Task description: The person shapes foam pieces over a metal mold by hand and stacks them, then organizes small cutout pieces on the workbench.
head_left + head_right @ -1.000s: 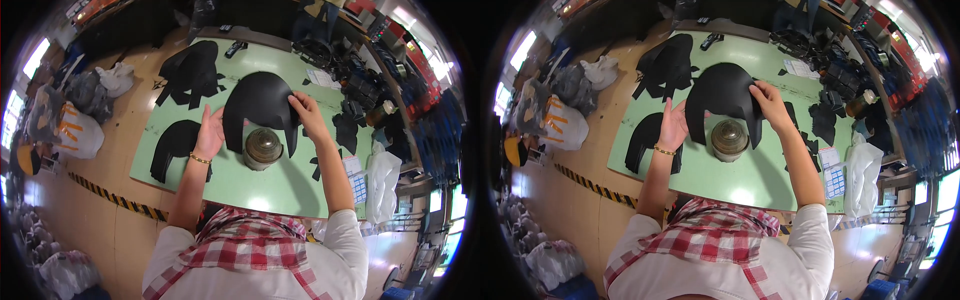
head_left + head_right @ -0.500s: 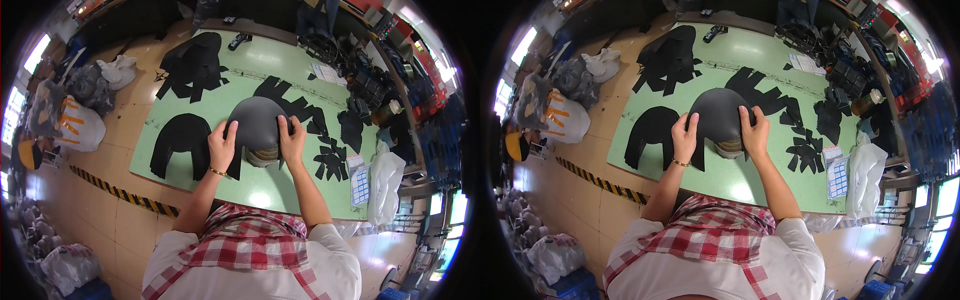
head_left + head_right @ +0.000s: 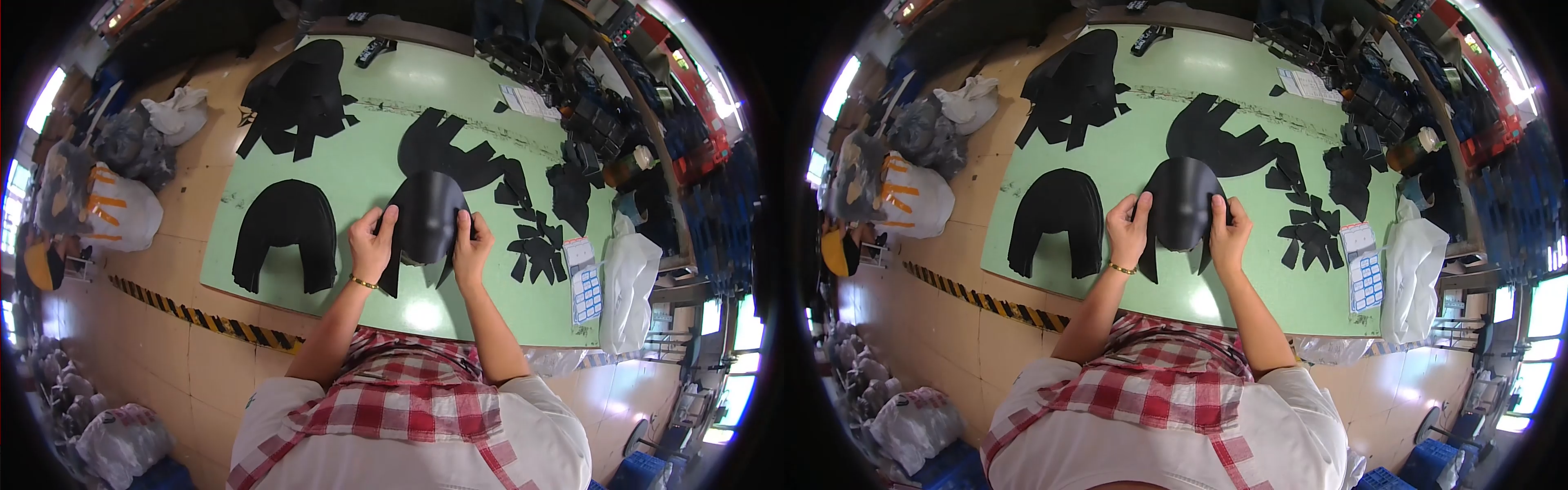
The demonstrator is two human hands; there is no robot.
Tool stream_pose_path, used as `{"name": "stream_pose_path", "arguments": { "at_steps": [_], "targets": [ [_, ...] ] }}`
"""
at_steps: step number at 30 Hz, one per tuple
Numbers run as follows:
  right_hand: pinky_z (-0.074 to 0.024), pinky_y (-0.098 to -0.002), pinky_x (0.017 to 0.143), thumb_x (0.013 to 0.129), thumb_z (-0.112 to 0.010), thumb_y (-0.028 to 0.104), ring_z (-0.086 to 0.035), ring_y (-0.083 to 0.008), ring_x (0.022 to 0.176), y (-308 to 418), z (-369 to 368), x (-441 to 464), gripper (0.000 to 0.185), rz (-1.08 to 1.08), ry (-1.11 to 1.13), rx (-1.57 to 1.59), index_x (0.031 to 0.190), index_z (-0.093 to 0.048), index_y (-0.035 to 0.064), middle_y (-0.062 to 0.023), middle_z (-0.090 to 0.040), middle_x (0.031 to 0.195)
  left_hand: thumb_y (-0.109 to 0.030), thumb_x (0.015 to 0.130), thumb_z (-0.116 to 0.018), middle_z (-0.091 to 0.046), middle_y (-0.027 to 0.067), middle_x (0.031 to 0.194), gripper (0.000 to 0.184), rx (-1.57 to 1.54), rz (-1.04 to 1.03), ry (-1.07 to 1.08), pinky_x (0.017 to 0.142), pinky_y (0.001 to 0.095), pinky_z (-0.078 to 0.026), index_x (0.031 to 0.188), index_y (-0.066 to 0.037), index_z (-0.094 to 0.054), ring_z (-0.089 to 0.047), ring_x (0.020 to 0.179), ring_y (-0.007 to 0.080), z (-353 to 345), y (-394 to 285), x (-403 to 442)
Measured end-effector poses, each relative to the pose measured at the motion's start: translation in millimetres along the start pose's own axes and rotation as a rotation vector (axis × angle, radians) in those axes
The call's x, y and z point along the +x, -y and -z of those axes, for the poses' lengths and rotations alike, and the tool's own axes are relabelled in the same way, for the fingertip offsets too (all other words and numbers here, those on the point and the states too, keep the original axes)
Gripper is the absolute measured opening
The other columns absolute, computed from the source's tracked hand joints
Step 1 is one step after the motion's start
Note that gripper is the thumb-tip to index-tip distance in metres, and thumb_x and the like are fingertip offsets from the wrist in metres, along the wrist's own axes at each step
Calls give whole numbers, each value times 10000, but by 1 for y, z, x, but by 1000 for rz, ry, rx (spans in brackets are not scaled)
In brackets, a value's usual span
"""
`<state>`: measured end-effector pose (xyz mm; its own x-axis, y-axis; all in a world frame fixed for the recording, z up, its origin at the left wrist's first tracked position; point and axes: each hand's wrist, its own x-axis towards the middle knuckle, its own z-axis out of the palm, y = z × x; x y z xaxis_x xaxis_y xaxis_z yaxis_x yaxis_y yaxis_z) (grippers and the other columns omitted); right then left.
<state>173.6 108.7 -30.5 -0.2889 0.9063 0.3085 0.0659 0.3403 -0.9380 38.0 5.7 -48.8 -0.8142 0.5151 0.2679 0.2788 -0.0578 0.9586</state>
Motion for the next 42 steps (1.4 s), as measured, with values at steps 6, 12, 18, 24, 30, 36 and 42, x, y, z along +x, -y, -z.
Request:
{"name": "stream_pose_path", "arguments": {
  "at_steps": [6,12,18,24,30,36,42],
  "targets": [
    [-208,-276,518,1009,-558,244,-247,-58,615,-18,9,-27,448,-54,24,77,653,-369,51,55,-293,624,-250,974,-620,-279,-47,562,461,-91,88,98,467,280,-188,630,-13,-423,-244,555,29,7,2,-18],
    [-213,-260,540,1023,-531,260,-248,-45,634,-6,18,-33,444,-228,153,252,650,-399,57,78,-313,641,-228,985,-604,-340,-88,596,400,-160,126,177,479,247,-204,650,-36,-497,-279,569,10,14,-3,-21],
    [-332,-213,473,1027,-510,238,-441,-30,537,74,48,-12,368,-239,552,212,723,-547,34,45,-475,605,-252,967,-615,-368,-64,564,405,172,4,-39,473,259,-231,637,-45,-501,-310,549,29,95,-62,7],
    [-466,-329,687,876,-693,221,-600,-216,776,-23,25,131,216,308,522,-472,976,-619,43,-92,-622,829,-336,963,-621,-367,-50,535,442,358,47,12,476,273,-255,674,-13,-532,-298,517,63,220,35,85],
    [-406,-443,1043,766,-786,332,-478,-364,1277,-91,8,168,700,574,814,-836,1356,-490,98,-155,-515,1387,-468,903,-629,-561,79,630,419,1011,4,-115,572,388,-407,786,-66,-616,-540,616,265,226,56,78],
    [-512,-399,888,951,-523,217,-625,-336,1070,-127,-3,163,351,902,736,-1202,1271,-536,73,-210,-625,1189,-295,947,-598,-622,102,938,269,863,-343,-255,754,401,-462,1076,-59,-604,-605,844,283,203,33,77],
    [-487,-399,682,948,-548,152,-649,-306,788,-36,-20,176,166,669,309,-652,1057,-594,36,-147,-644,818,-191,973,-576,-665,112,1009,193,392,-194,-60,834,362,-495,1035,-12,-614,-647,925,232,143,-2,74]
  ]
}}
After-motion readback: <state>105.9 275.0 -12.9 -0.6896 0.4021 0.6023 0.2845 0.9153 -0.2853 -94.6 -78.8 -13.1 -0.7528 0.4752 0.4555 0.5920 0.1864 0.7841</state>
